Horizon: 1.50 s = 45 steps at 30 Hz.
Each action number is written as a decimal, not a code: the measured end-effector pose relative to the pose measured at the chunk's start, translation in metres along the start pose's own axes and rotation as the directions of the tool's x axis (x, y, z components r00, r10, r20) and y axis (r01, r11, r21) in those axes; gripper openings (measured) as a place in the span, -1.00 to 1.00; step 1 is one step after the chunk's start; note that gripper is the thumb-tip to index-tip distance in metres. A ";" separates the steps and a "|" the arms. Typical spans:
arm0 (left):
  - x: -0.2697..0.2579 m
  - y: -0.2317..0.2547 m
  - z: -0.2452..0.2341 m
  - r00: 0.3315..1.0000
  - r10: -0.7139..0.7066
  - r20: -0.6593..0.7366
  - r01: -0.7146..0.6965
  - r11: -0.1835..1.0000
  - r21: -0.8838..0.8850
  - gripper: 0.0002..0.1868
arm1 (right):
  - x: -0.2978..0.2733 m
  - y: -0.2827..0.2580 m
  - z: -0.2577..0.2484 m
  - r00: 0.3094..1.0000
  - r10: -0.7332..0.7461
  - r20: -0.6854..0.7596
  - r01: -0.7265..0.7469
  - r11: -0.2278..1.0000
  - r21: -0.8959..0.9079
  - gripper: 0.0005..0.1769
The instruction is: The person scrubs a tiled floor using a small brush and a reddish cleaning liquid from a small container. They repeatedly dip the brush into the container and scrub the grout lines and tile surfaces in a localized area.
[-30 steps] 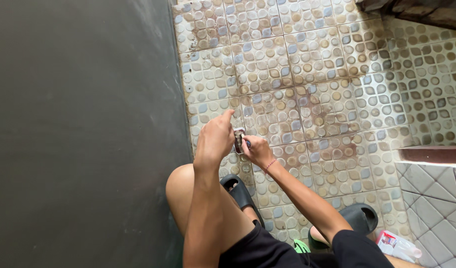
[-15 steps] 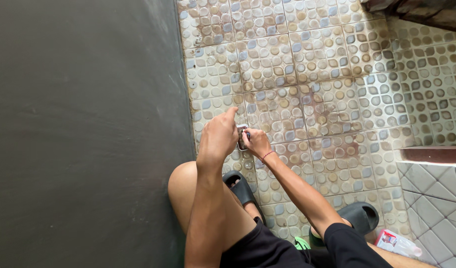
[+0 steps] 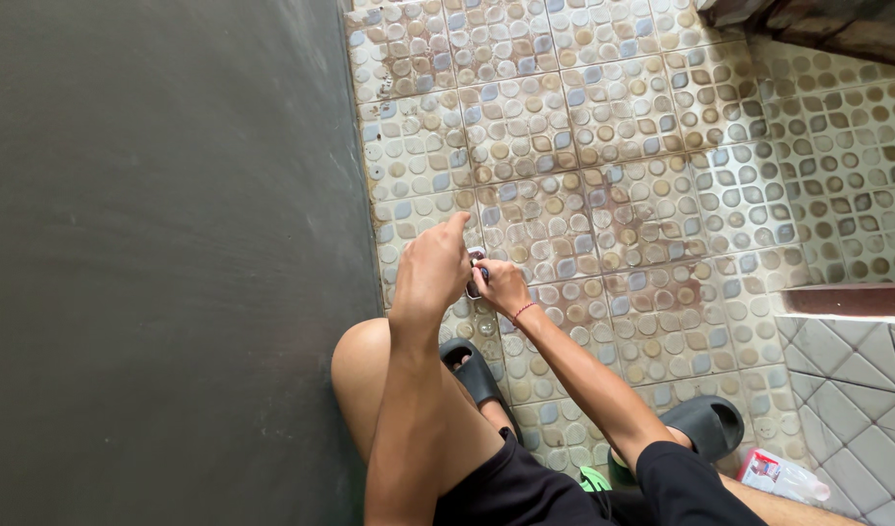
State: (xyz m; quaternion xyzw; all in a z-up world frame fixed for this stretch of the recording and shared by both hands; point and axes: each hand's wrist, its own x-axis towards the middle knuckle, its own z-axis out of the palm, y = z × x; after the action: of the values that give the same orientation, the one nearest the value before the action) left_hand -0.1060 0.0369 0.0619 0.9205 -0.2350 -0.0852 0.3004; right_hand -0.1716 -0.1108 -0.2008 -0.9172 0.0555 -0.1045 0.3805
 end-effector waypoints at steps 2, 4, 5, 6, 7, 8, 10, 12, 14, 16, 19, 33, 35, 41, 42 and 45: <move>-0.001 0.001 0.001 1.000 0.014 -0.012 -0.014 1.000 -0.007 -0.58 | -0.001 -0.003 -0.004 1.000 0.023 -0.009 -0.023 1.000 0.018 -0.80; -0.002 0.002 0.001 1.000 0.012 -0.010 -0.012 1.000 -0.005 -0.58 | 0.000 -0.007 -0.009 0.998 0.063 -0.013 -0.063 0.997 0.042 -0.80; -0.001 0.003 0.001 1.000 0.004 0.003 -0.004 1.000 -0.001 -0.58 | -0.001 -0.009 -0.012 0.994 0.105 -0.019 -0.103 0.992 0.070 -0.78; -0.001 0.004 0.002 1.000 -0.003 0.015 0.003 1.000 0.004 -0.58 | -0.001 -0.010 -0.015 0.989 0.147 -0.022 -0.144 0.985 0.099 -0.77; 0.000 0.006 0.003 0.999 -0.019 0.038 0.019 1.000 -0.001 -0.57 | -0.001 -0.012 -0.019 0.982 0.188 -0.027 -0.183 0.975 0.128 -0.76; 0.001 0.007 0.004 0.998 -0.034 0.062 0.035 0.999 -0.005 -0.56 | 0.000 -0.013 -0.023 0.980 0.195 -0.035 -0.188 0.970 0.155 -0.76; 0.005 0.011 0.007 0.995 -0.037 0.090 0.038 0.999 -0.006 -0.55 | -0.001 -0.014 -0.032 0.975 0.214 -0.053 -0.198 0.957 0.211 -0.75; 0.009 0.016 0.014 0.995 -0.009 0.101 0.009 1.000 -0.002 -0.56 | -0.004 -0.013 -0.041 0.926 0.376 0.025 -0.355 0.847 0.396 -0.74; 0.015 0.021 0.022 0.995 0.055 0.085 -0.052 0.998 -0.029 -0.59 | -0.005 -0.008 -0.051 0.885 0.456 0.091 -0.426 0.719 0.549 -0.74; 0.022 0.026 0.033 0.991 0.105 0.087 -0.102 0.994 -0.041 -0.61 | -0.010 0.003 -0.063 0.870 0.476 0.127 -0.426 0.598 0.678 -0.74; 0.037 0.040 0.053 0.980 0.160 0.114 -0.153 0.986 -0.066 -0.62 | -0.016 0.024 -0.084 0.843 0.529 0.098 -0.419 0.530 0.737 -0.72; 0.072 0.089 0.160 0.854 0.361 0.375 -0.358 0.930 -0.080 -0.55 | -0.094 0.190 -0.191 0.755 0.654 0.039 -0.511 0.551 0.660 -0.75; 0.069 0.091 0.172 0.834 0.422 0.355 -0.416 0.904 -0.099 -0.56 | -0.107 0.209 -0.209 0.750 0.660 0.041 -0.545 0.582 0.603 -0.75; 0.060 0.096 0.198 0.783 0.495 0.378 -0.481 0.866 -0.137 -0.58 | -0.148 0.233 -0.272 0.688 0.719 0.099 -0.683 0.595 0.423 -0.77; 0.057 0.097 0.202 0.774 0.507 0.379 -0.491 0.859 -0.145 -0.58 | -0.153 0.234 -0.281 0.680 0.727 0.095 -0.694 0.597 0.403 -0.77; 0.049 0.104 0.208 0.739 0.533 0.412 -0.527 0.838 -0.138 -0.58 | -0.168 0.232 -0.290 0.623 0.782 -0.010 -0.705 0.567 0.426 -0.76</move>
State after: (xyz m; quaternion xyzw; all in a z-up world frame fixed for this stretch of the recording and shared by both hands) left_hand -0.1652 -0.1674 -0.0445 0.7708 -0.5471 -0.2006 0.2575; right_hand -0.4082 -0.4426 -0.1910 -0.6990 0.4540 -0.0327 0.5515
